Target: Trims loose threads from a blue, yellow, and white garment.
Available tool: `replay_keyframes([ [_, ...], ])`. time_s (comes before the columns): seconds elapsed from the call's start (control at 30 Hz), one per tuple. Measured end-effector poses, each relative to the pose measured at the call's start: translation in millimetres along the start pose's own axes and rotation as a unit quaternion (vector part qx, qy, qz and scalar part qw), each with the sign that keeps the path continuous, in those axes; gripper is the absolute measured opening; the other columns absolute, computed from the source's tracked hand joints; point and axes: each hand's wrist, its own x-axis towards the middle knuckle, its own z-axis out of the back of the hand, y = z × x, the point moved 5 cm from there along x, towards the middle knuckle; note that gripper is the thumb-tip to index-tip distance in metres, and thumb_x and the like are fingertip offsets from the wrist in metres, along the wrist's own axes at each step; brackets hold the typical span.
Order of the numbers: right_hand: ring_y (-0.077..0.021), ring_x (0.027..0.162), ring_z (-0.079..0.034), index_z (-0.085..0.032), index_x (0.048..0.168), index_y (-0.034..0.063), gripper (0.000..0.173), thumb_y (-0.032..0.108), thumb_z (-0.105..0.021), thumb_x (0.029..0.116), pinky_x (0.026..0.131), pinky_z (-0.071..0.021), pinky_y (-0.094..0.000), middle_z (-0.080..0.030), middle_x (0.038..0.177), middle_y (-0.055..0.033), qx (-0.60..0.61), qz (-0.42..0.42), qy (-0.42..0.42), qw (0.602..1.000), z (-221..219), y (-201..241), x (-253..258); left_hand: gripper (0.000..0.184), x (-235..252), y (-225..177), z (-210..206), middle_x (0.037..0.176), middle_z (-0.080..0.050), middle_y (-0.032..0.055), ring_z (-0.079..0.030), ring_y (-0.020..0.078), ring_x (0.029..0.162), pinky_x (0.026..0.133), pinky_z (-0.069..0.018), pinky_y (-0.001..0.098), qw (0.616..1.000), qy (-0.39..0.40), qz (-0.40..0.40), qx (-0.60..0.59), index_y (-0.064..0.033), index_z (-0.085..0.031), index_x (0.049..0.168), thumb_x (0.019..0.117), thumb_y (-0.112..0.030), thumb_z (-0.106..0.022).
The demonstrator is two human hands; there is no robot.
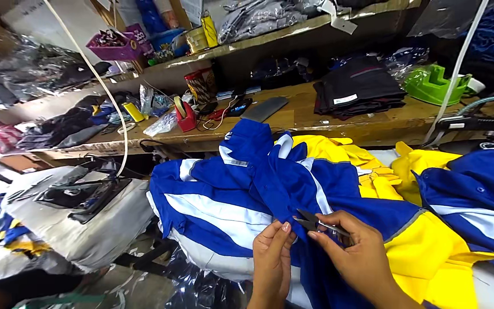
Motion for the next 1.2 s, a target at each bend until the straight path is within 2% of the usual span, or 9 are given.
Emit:
replay_keyframes([
  [0.33, 0.0074, 0.068, -0.056, -0.075, 0.097, 0.0080, 0.023, 0.027, -0.076, 0.0851, 0.056, -0.0434, -0.0076, -0.072, 0.090, 0.0040, -0.006, -0.009, -0.015, 1.000, -2, -3, -2, 0.019, -2, 5, -2, 0.088, -0.076, 0.0097, -0.074, 0.0114, 0.080, 0.080, -0.0612, 0.0259, 0.998, -0.037, -0.034, 0.028, 0.0036, -0.075, 0.093, 0.0951, 0.006, -0.056],
  [0.53, 0.0052, 0.074, -0.061, -0.077, 0.096, 0.0068, 0.021, 0.026, -0.074, 0.0886, 0.062, -0.0473, -0.0082, -0.073, 0.089, 0.0009, -0.029, 0.049, -0.042, 0.998, -5, -1, -2, 0.019, -1, 6, 0, 0.089, -0.075, 0.0112, -0.074, 0.0130, 0.081, 0.082, -0.0609, 0.0270, 0.999, -0.035, -0.012, 0.010, 0.0034, -0.074, 0.092, 0.0960, 0.003, -0.056],
  [0.7, 0.0003, 0.084, -0.066, -0.077, 0.097, 0.0064, 0.020, 0.025, -0.073, 0.0918, 0.072, -0.0515, -0.0109, -0.074, 0.091, -0.0027, -0.043, 0.104, -0.058, 0.992, -5, 0, -2, 0.017, 1, 4, 1, 0.088, -0.075, 0.0128, -0.074, 0.0138, 0.081, 0.081, -0.0613, 0.0278, 1.000, -0.024, -0.004, -0.002, 0.0042, -0.074, 0.093, 0.0954, 0.003, -0.057],
  [0.87, -0.0034, 0.087, -0.069, -0.077, 0.094, 0.0064, 0.018, 0.023, -0.071, 0.0934, 0.078, -0.0535, -0.0142, -0.075, 0.089, -0.0035, -0.062, 0.135, -0.063, 0.987, -6, 0, 1, 0.016, 3, 1, 2, 0.088, -0.076, 0.0132, -0.075, 0.0145, 0.081, 0.082, -0.0616, 0.0285, 1.000, -0.021, -0.006, 0.002, 0.0043, -0.074, 0.091, 0.0945, 0.004, -0.058],
  [1.07, -0.0074, 0.087, -0.069, -0.077, 0.096, 0.0075, 0.020, 0.026, -0.069, 0.0964, 0.077, -0.0534, -0.0192, -0.075, 0.090, -0.0042, -0.092, 0.171, -0.059, 0.979, -5, 1, 4, 0.017, 5, -5, 2, 0.087, -0.075, 0.0136, -0.075, 0.0145, 0.079, 0.080, -0.0619, 0.0286, 1.000, -0.012, 0.008, 0.002, 0.0051, -0.074, 0.091, 0.0943, 0.005, -0.058],
  [1.2, -0.0076, 0.086, -0.070, -0.077, 0.095, 0.0065, 0.020, 0.025, -0.069, 0.0964, 0.077, -0.0542, -0.0192, -0.075, 0.089, -0.0048, -0.085, 0.182, -0.048, 0.978, -5, 1, 7, 0.017, 6, -8, 2, 0.085, -0.075, 0.0121, -0.074, 0.0135, 0.078, 0.080, -0.0618, 0.0281, 1.000, -0.002, 0.010, 0.019, 0.0037, -0.074, 0.088, 0.0938, 0.005, -0.058],
])
